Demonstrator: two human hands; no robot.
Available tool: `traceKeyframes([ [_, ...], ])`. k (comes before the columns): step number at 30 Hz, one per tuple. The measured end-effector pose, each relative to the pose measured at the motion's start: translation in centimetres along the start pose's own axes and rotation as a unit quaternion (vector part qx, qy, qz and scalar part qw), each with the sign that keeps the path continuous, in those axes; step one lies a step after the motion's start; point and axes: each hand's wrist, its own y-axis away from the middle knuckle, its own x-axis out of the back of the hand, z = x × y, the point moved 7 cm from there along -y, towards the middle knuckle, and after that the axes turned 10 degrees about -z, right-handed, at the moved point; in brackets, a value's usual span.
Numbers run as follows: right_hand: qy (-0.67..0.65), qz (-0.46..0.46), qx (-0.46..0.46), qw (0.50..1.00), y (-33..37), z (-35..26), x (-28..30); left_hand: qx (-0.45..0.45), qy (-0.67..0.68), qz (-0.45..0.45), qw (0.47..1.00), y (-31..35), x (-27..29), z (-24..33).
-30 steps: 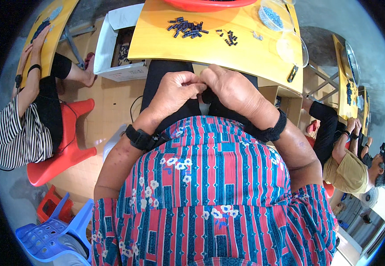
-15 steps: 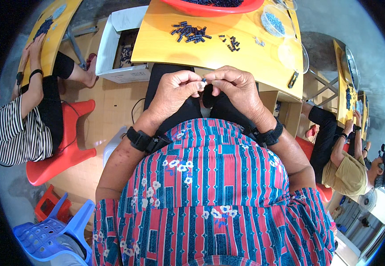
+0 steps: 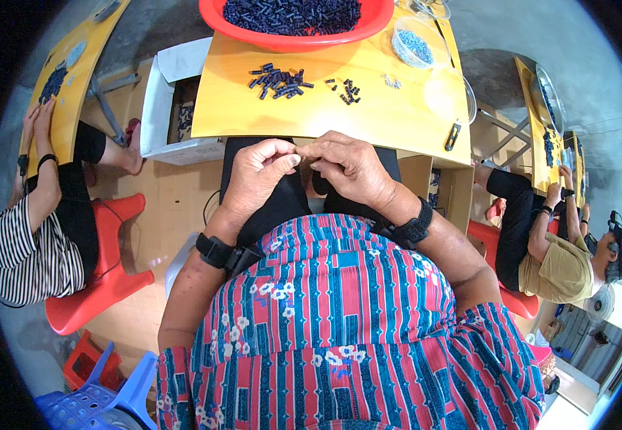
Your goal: Manually assembling small black plastic pins into blue plastic holders at a workstation.
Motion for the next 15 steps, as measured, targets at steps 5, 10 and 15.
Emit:
traceKeyframes([
  [5,-0.012,-0.005,-0.038,0.999,0.4,1.7,1.0,-0.04,-0.101,-0.007,0.994,-0.4,0.1,0.7],
  [10,0.084,0.152,-0.221,0.96,2.4,6.4,4.7,-0.003,-0.12,-0.02,0.993,-0.3,0.4,0.1],
  [15,0.065,0.235,-0.263,0.934,3.2,10.4,6.6,-0.009,-0.1,-0.023,0.995,-0.2,0.0,0.6],
])
